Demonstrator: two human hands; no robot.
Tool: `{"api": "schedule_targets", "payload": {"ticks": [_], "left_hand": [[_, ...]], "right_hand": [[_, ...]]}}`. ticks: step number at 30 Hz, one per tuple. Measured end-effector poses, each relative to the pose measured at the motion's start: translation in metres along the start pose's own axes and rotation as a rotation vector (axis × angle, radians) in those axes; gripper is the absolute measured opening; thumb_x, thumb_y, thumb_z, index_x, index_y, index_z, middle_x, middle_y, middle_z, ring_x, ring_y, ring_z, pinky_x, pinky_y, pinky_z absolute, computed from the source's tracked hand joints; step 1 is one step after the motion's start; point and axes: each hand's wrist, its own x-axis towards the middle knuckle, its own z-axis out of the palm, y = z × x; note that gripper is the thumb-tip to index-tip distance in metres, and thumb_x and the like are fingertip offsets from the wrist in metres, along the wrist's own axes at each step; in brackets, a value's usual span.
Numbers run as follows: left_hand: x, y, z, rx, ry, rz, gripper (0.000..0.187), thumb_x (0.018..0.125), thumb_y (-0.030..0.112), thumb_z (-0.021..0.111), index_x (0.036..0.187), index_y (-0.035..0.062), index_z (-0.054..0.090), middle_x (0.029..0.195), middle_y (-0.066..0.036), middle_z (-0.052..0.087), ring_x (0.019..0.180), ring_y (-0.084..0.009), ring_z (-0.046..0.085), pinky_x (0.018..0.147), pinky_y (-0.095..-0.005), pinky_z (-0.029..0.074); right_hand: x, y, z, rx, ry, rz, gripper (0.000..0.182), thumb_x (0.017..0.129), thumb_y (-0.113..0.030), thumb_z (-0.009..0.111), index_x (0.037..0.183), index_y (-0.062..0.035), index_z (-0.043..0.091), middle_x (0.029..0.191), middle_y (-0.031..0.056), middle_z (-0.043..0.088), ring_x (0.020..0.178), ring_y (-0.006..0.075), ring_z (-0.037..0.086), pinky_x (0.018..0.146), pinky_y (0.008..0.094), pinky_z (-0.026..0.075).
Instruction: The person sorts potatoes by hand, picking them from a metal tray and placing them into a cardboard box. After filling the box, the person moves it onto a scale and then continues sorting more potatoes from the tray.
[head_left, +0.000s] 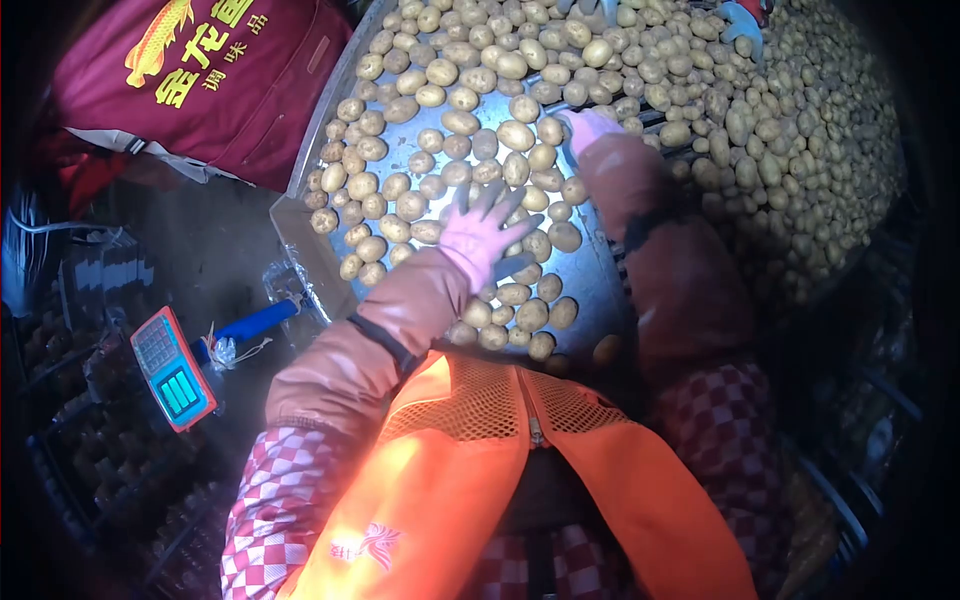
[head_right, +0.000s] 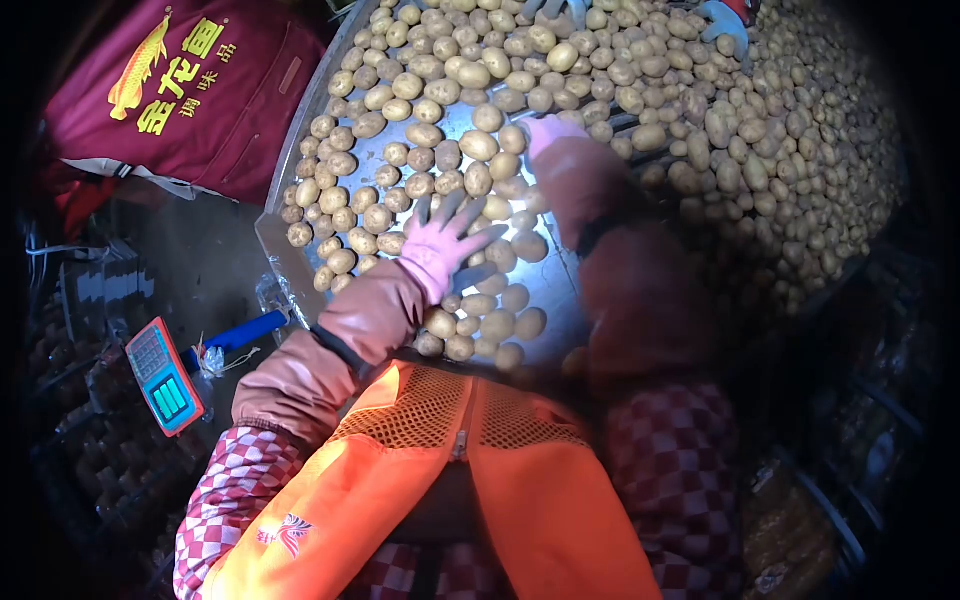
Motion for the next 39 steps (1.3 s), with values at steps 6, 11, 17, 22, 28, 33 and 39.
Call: {"api": "schedule_targets", "payload": {"ticks": [6, 11, 17, 22, 28, 33, 39], "left_hand": [[-0.028, -0.036, -0.01, 0.117, 0.049, -0.2, 0.056, 0.084, 0.039, 0.067, 0.136, 0.0246, 0.052, 0.142, -0.009, 0.047, 0.133, -0.0315, 0.042, 0.108, -0.0626, 0.026], [-0.037, -0.016, -0.022, 0.089, 0.121, -0.295, 0.033, 0.085, 0.028, 0.067, 0.116, 0.019, 0.067, 0.13, -0.009, 0.058, 0.124, -0.0332, 0.049, 0.102, -0.0538, 0.035], [0.018, 0.017, 0.005, -0.007, -0.298, -0.111, 0.032, 0.089, 0.017, 0.058, 0.121, 0.0188, 0.062, 0.127, -0.013, 0.059, 0.106, -0.034, 0.062, 0.086, -0.0435, 0.051], [0.059, 0.013, 0.005, -0.053, -0.449, -0.301, 0.029, 0.093, 0.027, 0.053, 0.12, 0.0197, 0.063, 0.123, -0.018, 0.06, 0.109, -0.0353, 0.062, 0.091, -0.0438, 0.05], [0.04, 0.075, -0.041, -0.561, -0.395, -0.425, 0.023, 0.097, 0.023, 0.054, 0.115, 0.0135, 0.063, 0.089, -0.016, 0.069, 0.082, -0.0371, 0.067, 0.072, -0.0421, 0.052], [0.009, 0.089, -0.005, -0.142, 0.063, 0.243, 0.035, 0.091, 0.035, 0.062, 0.119, 0.0138, 0.062, 0.119, -0.014, 0.062, 0.11, -0.0343, 0.058, 0.096, -0.0522, 0.041], [-0.034, 0.088, 0.007, 0.066, -0.303, -0.043, 0.062, 0.087, 0.045, 0.063, 0.142, 0.0226, 0.046, 0.142, -0.017, 0.046, 0.133, -0.0403, 0.04, 0.11, -0.0602, 0.025]], "right_hand": [[-0.09, 0.034, -0.008, 1.08, -0.168, 0.615, 0.035, 0.099, -0.034, 0.05, 0.123, -0.013, 0.062, 0.118, 0.0072, 0.064, 0.108, 0.0159, 0.059, 0.085, 0.0354, 0.05], [-0.192, 0.069, 0.018, 1.541, 0.134, 0.407, 0.037, 0.099, -0.037, 0.051, 0.127, -0.0122, 0.056, 0.108, 0.0055, 0.06, 0.104, 0.0185, 0.058, 0.083, 0.0323, 0.05], [-0.272, 0.082, 0.119, 1.405, 0.195, 0.118, 0.037, 0.101, -0.035, 0.044, 0.127, -0.0105, 0.054, 0.101, 0.0063, 0.063, 0.092, 0.0232, 0.064, 0.072, 0.0343, 0.053], [-0.298, 0.018, 0.098, 1.979, 0.035, 0.352, 0.04, 0.099, -0.031, 0.042, 0.132, -0.0118, 0.051, 0.103, 0.0067, 0.063, 0.089, 0.0216, 0.064, 0.065, 0.0308, 0.05], [-0.297, -0.025, 0.062, 2.11, -0.024, 0.326, 0.045, 0.096, -0.026, 0.04, 0.139, -0.0133, 0.049, 0.106, 0.0072, 0.062, 0.084, 0.0197, 0.064, 0.057, 0.0267, 0.047], [-0.302, -0.027, 0.053, 2.252, 0.042, 0.451, 0.039, 0.094, -0.016, 0.051, 0.131, -0.0043, 0.053, 0.121, 0.0118, 0.06, 0.097, 0.0228, 0.064, 0.069, 0.0284, 0.051], [-0.322, -0.012, 0.116, 2.421, 0.346, 0.201, 0.049, 0.097, -0.039, 0.045, 0.133, -0.0059, 0.052, 0.137, 0.0118, 0.052, 0.108, 0.0247, 0.056, 0.075, 0.0288, 0.047]]}}
